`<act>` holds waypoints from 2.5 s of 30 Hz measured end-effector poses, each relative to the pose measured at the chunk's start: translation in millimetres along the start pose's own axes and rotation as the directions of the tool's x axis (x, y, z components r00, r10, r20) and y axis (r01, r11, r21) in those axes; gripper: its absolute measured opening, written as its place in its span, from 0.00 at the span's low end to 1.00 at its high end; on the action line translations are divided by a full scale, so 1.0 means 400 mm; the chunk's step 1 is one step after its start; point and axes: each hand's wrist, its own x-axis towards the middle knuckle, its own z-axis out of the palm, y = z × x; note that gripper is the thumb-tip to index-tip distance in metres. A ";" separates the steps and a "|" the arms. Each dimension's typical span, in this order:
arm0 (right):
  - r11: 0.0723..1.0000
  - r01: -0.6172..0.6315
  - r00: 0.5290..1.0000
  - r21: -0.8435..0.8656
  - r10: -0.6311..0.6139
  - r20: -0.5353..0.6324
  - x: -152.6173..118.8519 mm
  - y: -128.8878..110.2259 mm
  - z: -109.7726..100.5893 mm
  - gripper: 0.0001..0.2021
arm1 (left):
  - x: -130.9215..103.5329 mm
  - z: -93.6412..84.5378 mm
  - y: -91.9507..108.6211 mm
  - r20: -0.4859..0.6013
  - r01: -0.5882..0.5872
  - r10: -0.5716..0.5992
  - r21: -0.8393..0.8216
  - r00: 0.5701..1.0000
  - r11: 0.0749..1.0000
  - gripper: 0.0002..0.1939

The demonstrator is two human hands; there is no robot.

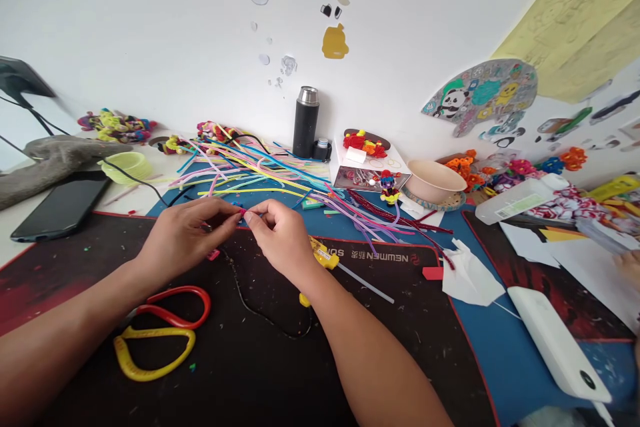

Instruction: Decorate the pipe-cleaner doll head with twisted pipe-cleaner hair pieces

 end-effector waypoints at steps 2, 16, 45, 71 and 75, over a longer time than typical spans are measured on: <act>0.999 -0.022 1.000 0.038 0.021 0.015 0.001 0.001 0.001 0.11 | -0.001 0.002 -0.002 -0.002 -0.027 0.027 0.033 1.000 0.999 0.13; 0.962 -0.127 0.992 0.242 0.124 0.030 0.008 0.004 0.006 0.16 | -0.001 0.022 -0.045 -0.036 -0.339 0.364 0.285 0.931 0.897 0.11; 0.926 -0.164 0.984 0.341 0.131 0.118 0.009 0.000 0.001 0.21 | 0.000 -0.002 -0.037 -0.017 -0.448 0.468 0.263 0.883 0.855 0.11; 0.928 -0.167 0.986 0.332 0.149 0.078 0.013 -0.010 -0.007 0.19 | 0.006 -0.001 -0.027 0.088 0.172 -0.151 -0.332 0.985 0.928 0.24; 0.935 -0.168 0.985 0.312 0.152 0.077 0.014 -0.005 -0.006 0.19 | 0.021 -0.012 -0.024 0.124 0.220 -0.184 -0.447 0.975 0.867 0.26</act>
